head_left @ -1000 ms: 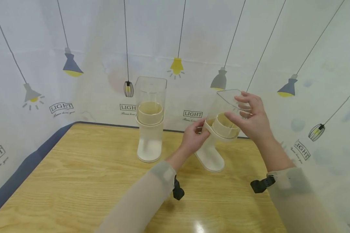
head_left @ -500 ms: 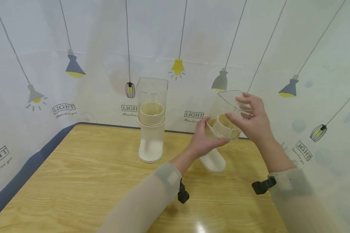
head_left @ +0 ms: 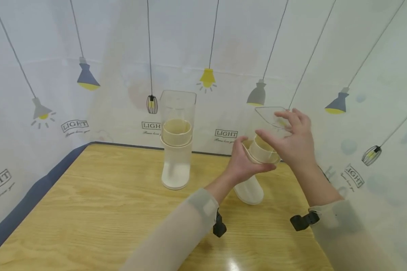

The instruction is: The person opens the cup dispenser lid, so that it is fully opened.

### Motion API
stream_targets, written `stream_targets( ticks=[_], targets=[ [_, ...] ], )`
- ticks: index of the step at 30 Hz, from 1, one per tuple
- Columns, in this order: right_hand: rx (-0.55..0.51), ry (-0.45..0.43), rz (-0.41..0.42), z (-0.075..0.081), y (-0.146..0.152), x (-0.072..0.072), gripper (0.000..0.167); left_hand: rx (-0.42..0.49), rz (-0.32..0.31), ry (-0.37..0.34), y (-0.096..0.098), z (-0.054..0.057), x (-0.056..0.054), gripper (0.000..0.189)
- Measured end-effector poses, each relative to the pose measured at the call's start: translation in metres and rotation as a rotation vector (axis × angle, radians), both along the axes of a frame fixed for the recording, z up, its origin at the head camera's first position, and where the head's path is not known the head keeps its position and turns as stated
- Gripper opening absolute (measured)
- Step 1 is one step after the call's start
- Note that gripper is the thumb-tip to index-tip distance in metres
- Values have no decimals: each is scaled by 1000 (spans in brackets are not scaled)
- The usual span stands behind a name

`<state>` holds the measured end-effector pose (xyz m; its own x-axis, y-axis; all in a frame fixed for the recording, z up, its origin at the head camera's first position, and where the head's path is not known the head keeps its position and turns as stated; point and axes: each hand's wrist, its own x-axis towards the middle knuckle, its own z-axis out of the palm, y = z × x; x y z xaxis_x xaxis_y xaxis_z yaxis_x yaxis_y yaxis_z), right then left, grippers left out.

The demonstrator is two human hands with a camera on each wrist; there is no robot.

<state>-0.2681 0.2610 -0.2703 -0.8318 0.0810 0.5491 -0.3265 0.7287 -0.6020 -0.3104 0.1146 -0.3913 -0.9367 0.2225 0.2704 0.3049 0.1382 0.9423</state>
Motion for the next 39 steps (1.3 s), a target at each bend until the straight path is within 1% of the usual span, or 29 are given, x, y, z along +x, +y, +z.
stream_targets(
  ticks=[5,10,13,17,22,26,28,32,34,35,37,39],
  targets=[
    [-83,-34,-51,-1,-9,0,87,-2,14,-13,0,2,1,129],
    [-95,-70,-83,2,-11,1,82,-23,20,-1,0,4,0,126],
    [-86,-71,-100,3,-10,2,78,-39,16,15,0,6,-1,125],
    [-99,-79,-113,2,-10,3,75,-52,14,18,-1,6,-1,124],
    [-106,-96,-99,1,-11,3,75,-42,22,17,-3,4,2,124],
    [-97,-92,-74,2,-11,3,75,-41,36,19,-4,3,4,125],
    [-126,-93,-62,2,-12,5,80,-49,50,24,-3,3,5,126],
    [-213,-90,-70,-2,-17,7,98,-62,79,19,-3,3,7,125],
    [-229,-70,-75,-5,-21,6,106,-71,86,15,-3,4,8,125],
    [-223,-60,-72,-7,-22,6,107,-75,89,15,-4,4,8,126],
    [-210,-37,-61,-9,-24,5,104,-81,95,18,-4,4,9,127],
    [-200,-18,-54,-10,-25,5,97,-79,98,21,-5,4,10,127]
  ],
)
